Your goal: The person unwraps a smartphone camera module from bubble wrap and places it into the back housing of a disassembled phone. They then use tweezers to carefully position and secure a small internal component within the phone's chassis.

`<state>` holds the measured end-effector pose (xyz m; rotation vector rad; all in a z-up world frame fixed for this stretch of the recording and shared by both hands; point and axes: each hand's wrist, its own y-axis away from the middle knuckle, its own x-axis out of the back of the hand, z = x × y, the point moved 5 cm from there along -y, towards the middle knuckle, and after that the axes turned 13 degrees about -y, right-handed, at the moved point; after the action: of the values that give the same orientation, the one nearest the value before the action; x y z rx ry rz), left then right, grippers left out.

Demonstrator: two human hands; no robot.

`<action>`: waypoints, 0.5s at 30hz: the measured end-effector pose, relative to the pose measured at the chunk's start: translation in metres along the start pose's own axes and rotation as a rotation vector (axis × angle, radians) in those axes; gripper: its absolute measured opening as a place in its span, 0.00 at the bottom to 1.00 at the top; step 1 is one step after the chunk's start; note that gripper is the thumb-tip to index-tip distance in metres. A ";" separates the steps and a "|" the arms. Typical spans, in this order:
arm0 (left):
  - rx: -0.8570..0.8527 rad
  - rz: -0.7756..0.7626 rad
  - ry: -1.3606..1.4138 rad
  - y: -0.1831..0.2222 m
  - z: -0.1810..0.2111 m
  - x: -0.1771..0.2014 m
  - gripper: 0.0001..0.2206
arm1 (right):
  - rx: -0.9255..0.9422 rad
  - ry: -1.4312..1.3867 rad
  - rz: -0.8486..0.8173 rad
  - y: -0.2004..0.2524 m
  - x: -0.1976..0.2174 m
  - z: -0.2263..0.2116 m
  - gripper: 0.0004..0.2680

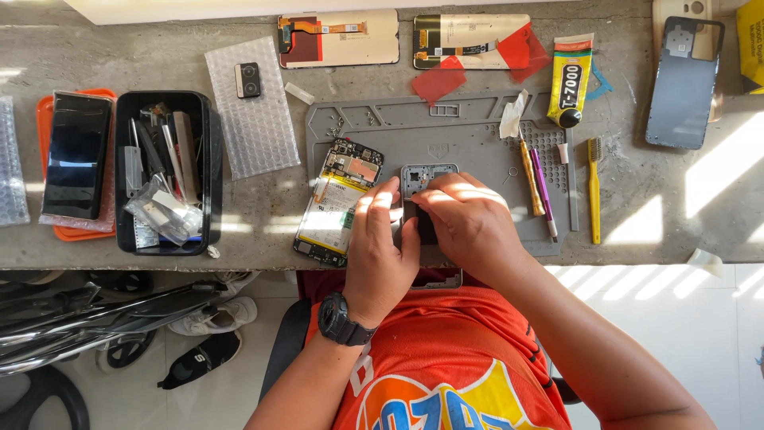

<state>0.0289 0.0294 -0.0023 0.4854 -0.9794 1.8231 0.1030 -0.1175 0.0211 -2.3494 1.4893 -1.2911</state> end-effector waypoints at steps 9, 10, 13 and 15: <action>0.007 -0.006 0.008 0.000 0.001 0.000 0.30 | -0.015 -0.079 0.016 0.000 0.003 0.006 0.05; 0.007 -0.005 0.008 0.000 0.000 -0.001 0.30 | -0.014 -0.078 0.017 0.000 0.004 0.006 0.05; 0.001 -0.005 0.008 0.001 -0.002 -0.002 0.30 | -0.007 -0.113 0.031 -0.002 0.005 0.004 0.04; 0.001 -0.005 0.007 0.000 0.000 0.000 0.30 | -0.012 -0.133 0.039 -0.002 0.007 0.004 0.04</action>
<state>0.0291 0.0290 -0.0025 0.4810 -0.9718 1.8201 0.1087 -0.1236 0.0238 -2.3503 1.4986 -1.0968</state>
